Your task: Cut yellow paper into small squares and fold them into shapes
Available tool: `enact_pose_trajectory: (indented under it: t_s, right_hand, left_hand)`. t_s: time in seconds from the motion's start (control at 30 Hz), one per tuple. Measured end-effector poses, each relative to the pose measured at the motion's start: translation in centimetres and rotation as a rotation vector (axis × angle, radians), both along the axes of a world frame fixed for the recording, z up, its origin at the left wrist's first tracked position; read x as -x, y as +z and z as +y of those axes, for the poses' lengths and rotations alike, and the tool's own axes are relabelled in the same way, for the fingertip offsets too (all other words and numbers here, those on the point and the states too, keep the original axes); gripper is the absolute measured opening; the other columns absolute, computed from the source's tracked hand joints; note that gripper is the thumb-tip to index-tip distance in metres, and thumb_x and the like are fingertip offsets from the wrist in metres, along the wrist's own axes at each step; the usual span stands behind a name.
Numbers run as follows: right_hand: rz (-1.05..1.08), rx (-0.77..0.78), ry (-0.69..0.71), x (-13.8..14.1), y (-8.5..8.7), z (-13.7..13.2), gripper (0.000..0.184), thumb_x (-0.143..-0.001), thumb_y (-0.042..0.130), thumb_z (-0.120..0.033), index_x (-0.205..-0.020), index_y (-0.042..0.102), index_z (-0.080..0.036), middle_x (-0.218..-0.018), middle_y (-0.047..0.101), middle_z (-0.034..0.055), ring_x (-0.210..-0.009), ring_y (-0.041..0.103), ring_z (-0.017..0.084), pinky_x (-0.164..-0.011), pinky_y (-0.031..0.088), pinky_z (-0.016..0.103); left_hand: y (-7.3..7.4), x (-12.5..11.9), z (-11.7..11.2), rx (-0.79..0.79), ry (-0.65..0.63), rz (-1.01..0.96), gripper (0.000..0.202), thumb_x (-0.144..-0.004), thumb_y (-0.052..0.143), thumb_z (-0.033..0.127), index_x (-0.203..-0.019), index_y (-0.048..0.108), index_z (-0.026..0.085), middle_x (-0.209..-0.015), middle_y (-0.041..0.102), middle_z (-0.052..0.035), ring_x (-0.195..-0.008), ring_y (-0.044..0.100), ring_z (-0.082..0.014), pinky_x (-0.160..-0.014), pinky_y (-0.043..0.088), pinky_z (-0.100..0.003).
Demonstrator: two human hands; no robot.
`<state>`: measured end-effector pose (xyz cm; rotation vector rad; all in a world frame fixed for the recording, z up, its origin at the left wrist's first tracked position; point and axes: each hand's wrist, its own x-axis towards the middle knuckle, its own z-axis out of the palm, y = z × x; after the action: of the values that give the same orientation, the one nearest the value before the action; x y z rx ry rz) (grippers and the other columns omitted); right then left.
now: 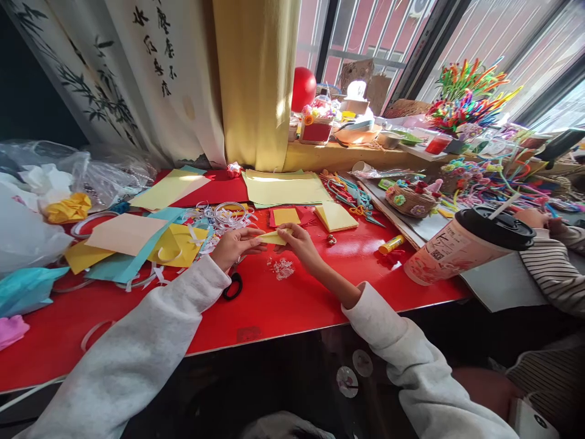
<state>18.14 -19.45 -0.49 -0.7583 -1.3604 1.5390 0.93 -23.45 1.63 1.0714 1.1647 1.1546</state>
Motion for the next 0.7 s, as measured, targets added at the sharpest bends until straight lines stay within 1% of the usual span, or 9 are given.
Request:
enact_pose_trajectory:
  t_s: [0.1,0.27,0.4,0.47,0.53,0.6,0.7]
  right_hand:
    - [0.029,0.026,0.01,-0.02,0.15,-0.07,0.03,-0.072,0.065,-0.039,-0.086,0.051,-0.016,-0.067,0.062,-0.0024,-0.051,0.062,0.01,-0.053,0.054,0.023]
    - [0.041,0.064,0.02,0.08,-0.06,-0.06,0.028,-0.073,0.066,-0.036,-0.086,0.054,-0.015,-0.066,0.062,-0.001,-0.052,0.063,0.011,-0.054,0.055,0.023]
    - [0.045,0.083,0.016,0.02,-0.13,0.04,0.026,-0.073,0.065,-0.035,-0.085,0.054,-0.015,-0.065,0.062,-0.0014,-0.052,0.063,0.011,-0.054,0.055,0.024]
    - [0.044,0.082,0.006,-0.06,-0.03,0.07,0.025,-0.073,0.065,-0.034,-0.083,0.054,-0.014,-0.064,0.062,-0.0011,-0.051,0.062,0.011,-0.053,0.054,0.023]
    - [0.044,0.079,0.003,-0.13,0.09,0.06,0.026,-0.072,0.066,-0.034,-0.082,0.054,-0.014,-0.063,0.061,-0.0014,-0.05,0.062,0.011,-0.052,0.053,0.022]
    - [0.045,0.077,0.02,-0.13,0.17,0.02,0.027,-0.071,0.066,-0.035,-0.082,0.053,-0.014,-0.062,0.06,-0.0024,-0.05,0.061,0.01,-0.051,0.053,0.022]
    - [0.033,0.067,0.043,-0.05,0.2,-0.1,0.029,-0.07,0.067,-0.036,-0.082,0.052,-0.015,-0.061,0.06,-0.003,-0.05,0.061,0.01,-0.052,0.053,0.022]
  left_hand:
    - [0.02,0.12,-0.13,-0.02,0.06,0.001,0.032,-0.064,0.073,0.021,-0.093,0.067,0.01,-0.072,0.072,-0.0057,-0.065,0.069,-0.0163,-0.068,0.056,-0.027]
    - [-0.2,0.01,-0.33,-0.05,0.105,0.02,0.033,-0.061,0.073,0.025,-0.091,0.071,0.01,-0.069,0.072,-0.007,-0.064,0.069,-0.0192,-0.067,0.057,-0.031]
    - [-0.32,-0.26,-0.29,-0.141,0.129,0.117,0.035,-0.06,0.075,0.03,-0.087,0.073,0.009,-0.073,0.072,-0.0084,-0.071,0.069,-0.0216,-0.074,0.057,-0.035]
    - [-0.29,-0.29,-0.19,-0.152,0.107,0.118,0.038,-0.059,0.076,0.033,-0.089,0.072,0.009,-0.078,0.072,-0.0088,-0.074,0.069,-0.0218,-0.078,0.057,-0.035]
    - [-0.15,-0.2,-0.1,-0.102,0.068,0.073,0.041,-0.062,0.075,0.037,-0.092,0.071,0.009,-0.082,0.072,-0.0097,-0.074,0.07,-0.0215,-0.076,0.057,-0.033]
    - [0.02,-0.05,-0.03,-0.018,0.042,0.037,0.041,-0.066,0.072,0.04,-0.092,0.07,0.008,-0.08,0.072,-0.0104,-0.07,0.07,-0.0206,-0.071,0.057,-0.031]
    - [0.15,0.18,0.03,0.102,-0.018,0.038,0.03,-0.071,0.07,0.035,-0.086,0.069,0.008,-0.071,0.072,-0.0098,-0.062,0.069,-0.018,-0.062,0.057,-0.026]
